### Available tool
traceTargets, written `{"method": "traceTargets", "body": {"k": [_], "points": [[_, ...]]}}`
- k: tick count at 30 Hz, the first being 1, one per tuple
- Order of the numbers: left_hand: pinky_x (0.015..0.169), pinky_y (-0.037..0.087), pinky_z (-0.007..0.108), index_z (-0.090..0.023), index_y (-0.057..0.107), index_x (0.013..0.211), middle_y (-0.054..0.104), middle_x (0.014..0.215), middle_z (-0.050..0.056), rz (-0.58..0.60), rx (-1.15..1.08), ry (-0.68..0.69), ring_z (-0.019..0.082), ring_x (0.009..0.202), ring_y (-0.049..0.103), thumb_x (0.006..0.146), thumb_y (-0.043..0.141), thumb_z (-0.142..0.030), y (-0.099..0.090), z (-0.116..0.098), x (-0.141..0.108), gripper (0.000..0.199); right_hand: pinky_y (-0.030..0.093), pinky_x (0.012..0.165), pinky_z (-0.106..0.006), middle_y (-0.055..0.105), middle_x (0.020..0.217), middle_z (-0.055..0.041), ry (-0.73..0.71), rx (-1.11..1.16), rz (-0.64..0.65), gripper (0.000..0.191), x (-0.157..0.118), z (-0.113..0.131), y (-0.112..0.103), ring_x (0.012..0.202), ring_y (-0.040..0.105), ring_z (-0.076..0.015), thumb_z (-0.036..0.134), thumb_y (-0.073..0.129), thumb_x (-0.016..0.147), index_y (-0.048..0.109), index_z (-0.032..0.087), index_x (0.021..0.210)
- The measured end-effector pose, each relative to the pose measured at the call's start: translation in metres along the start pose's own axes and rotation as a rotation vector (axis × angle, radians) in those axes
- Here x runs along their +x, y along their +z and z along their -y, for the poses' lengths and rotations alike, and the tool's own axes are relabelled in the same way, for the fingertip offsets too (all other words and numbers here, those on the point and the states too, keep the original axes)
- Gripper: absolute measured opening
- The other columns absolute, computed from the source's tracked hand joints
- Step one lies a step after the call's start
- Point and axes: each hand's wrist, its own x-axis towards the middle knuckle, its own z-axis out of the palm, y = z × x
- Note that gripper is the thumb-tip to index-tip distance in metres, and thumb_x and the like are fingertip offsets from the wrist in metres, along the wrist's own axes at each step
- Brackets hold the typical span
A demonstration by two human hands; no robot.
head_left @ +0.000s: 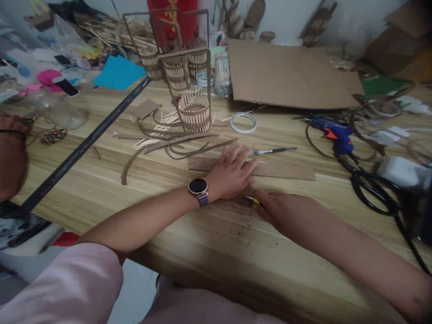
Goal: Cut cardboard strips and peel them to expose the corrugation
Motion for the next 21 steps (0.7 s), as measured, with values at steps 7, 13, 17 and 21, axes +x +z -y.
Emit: {"method": "traceTargets", "body": {"k": [7,13,17,21], "points": [[0.125,0.014,0.067,-0.013,0.047,0.152,0.032,0.165,0.020,-0.002,-0.007,-0.001,0.042,0.155,0.021,0.106,0.043,-0.037,-0.001,-0.001,0.000,0.052,0.029,0.048,-0.032,0.078,0.078,-0.0105,-0.011,0.018,-0.051,0.026,-0.001,-0.003,0.007,0.063,0.073,-0.0294,0.029,0.046,0.099,0.067,0.021,0.112],[0.125,0.016,0.068,-0.013,0.047,0.151,0.033,0.165,0.020,-0.009,0.014,0.011,0.043,0.153,0.024,0.106,0.043,-0.037,0.000,0.000,0.000,0.051,0.032,0.047,-0.030,0.077,0.074,-0.0084,-0.013,0.034,-0.081,0.024,-0.001,-0.005,0.010,0.060,0.071,-0.0270,0.031,0.048,0.099,0.068,0.022,0.110],[0.124,0.018,0.068,-0.014,0.048,0.151,0.034,0.164,0.020,-0.002,0.028,0.009,0.043,0.153,0.026,0.106,0.044,-0.039,-0.002,-0.001,0.000,0.052,0.036,0.047,-0.029,0.079,0.079,-0.0086,-0.003,-0.049,-0.032,0.025,-0.001,0.000,0.002,0.065,0.075,-0.0268,0.028,0.049,0.100,0.067,0.020,0.115],[0.125,0.018,0.066,-0.014,0.049,0.152,0.034,0.165,0.020,0.031,0.052,-0.009,0.043,0.153,0.026,0.106,0.045,-0.040,-0.005,-0.003,0.000,0.053,0.039,0.047,-0.030,0.079,0.081,-0.0091,-0.011,-0.104,-0.011,0.024,-0.002,0.005,-0.004,0.068,0.077,-0.0278,0.025,0.048,0.102,0.067,0.018,0.115]]}}
